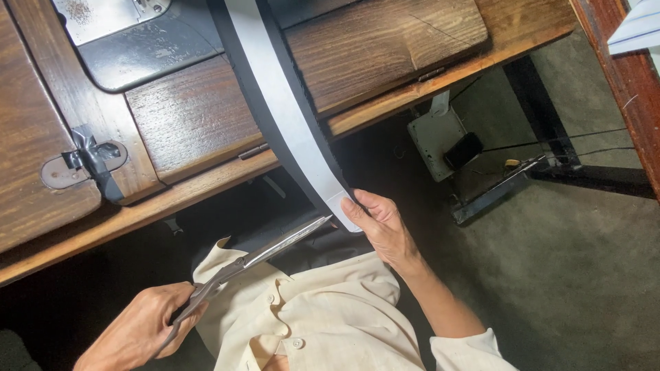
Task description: Trimming and preparing fabric strips and pieces using scissors at a sewing workstation.
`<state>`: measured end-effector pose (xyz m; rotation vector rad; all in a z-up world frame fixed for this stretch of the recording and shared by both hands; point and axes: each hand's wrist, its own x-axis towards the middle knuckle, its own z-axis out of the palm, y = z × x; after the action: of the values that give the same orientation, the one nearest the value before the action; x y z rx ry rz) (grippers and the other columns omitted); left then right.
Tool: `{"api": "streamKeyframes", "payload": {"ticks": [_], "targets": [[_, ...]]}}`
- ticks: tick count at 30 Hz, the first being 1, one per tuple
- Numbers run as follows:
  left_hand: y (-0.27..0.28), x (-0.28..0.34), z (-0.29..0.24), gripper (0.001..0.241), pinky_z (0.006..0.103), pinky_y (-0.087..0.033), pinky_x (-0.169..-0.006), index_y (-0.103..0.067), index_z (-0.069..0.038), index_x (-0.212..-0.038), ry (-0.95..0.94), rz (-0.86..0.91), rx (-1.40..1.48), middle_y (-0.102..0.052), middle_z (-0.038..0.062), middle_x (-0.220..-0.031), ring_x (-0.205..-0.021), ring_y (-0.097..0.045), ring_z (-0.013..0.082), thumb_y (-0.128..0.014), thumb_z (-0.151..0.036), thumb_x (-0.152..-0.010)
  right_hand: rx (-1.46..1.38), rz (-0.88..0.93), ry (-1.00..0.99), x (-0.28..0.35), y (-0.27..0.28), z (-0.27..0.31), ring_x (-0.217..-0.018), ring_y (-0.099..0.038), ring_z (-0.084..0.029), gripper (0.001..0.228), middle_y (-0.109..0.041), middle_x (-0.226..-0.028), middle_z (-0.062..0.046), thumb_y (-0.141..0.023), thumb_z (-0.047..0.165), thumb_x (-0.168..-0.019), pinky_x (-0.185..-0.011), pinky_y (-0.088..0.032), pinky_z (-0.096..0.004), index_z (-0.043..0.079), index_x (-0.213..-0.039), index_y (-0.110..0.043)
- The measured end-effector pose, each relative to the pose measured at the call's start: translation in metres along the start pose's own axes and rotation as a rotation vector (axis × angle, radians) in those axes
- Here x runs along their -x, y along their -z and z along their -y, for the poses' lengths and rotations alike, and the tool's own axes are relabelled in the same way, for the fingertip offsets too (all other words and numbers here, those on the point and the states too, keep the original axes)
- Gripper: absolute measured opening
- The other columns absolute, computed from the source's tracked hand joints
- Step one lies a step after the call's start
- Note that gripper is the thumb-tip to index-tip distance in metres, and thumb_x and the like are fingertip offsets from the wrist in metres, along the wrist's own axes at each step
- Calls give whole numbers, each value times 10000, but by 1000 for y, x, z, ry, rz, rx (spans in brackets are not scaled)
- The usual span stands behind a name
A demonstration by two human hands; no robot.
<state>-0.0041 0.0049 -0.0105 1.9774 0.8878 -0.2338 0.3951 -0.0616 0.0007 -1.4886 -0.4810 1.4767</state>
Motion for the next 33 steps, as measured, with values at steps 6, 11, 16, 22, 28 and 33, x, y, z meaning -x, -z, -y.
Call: {"api": "streamKeyframes", "payload": {"ticks": [6, 11, 16, 22, 28, 33], "targets": [[3, 0, -3, 522, 365, -367, -533, -458, -127, -673, -2, 0, 31, -443, -21, -629, -553, -348, 171, -456, -528, -1007, -25, 1, 14, 0, 0, -1, -947, -732, -157, 390, -799, -1109, -111, -706, 269, -916, -867, -589, -251, -8, -1183, -766], [0, 0, 0, 440, 365, -379, -526, -461, -136, -653, 67, -9, 14, -467, -17, -611, -540, -371, 162, -562, -390, -998, -33, 4, 11, -1, 0, -1, -994, -736, -171, 391, -794, -1142, -119, -707, 257, -913, -908, -584, -262, -10, -1193, -761], [5, 0, -9, 364, 340, -389, -527, -473, -137, -656, 168, 9, 26, -515, -33, -622, -538, -409, 134, -578, -314, -956, -48, 6, 25, 1, -4, 4, -1049, -742, -179, 397, -787, -1170, -128, -701, 252, -913, -992, -565, -265, -16, -1200, -753], [0, -2, -5, 433, 345, -394, -513, -466, -147, -641, 155, -14, 10, -514, -42, -592, -518, -396, 132, -589, -373, -989, -64, -45, -23, 0, -4, 2, -945, -753, -176, 341, -805, -1077, -124, -717, 229, -911, -937, -575, -260, -20, -1136, -778], [-7, -3, 10, 442, 362, -393, -487, -451, -141, -639, 43, -73, -117, -516, -23, -574, -470, -395, 176, -576, -383, -988, -74, 18, 30, 1, -6, 4, -898, -750, -180, 345, -797, -1100, -126, -685, 224, -944, -870, -607, -274, -18, -1177, -760], [-9, -2, 14, 435, 348, -393, -488, -427, -133, -635, 5, -84, -68, -504, -24, -581, -485, -378, 166, -571, -344, -987, -96, 14, -1, 2, -8, 7, -875, -756, -206, 349, -795, -1105, -147, -683, 214, -940, -854, -626, -299, -30, -1179, -755]]}}
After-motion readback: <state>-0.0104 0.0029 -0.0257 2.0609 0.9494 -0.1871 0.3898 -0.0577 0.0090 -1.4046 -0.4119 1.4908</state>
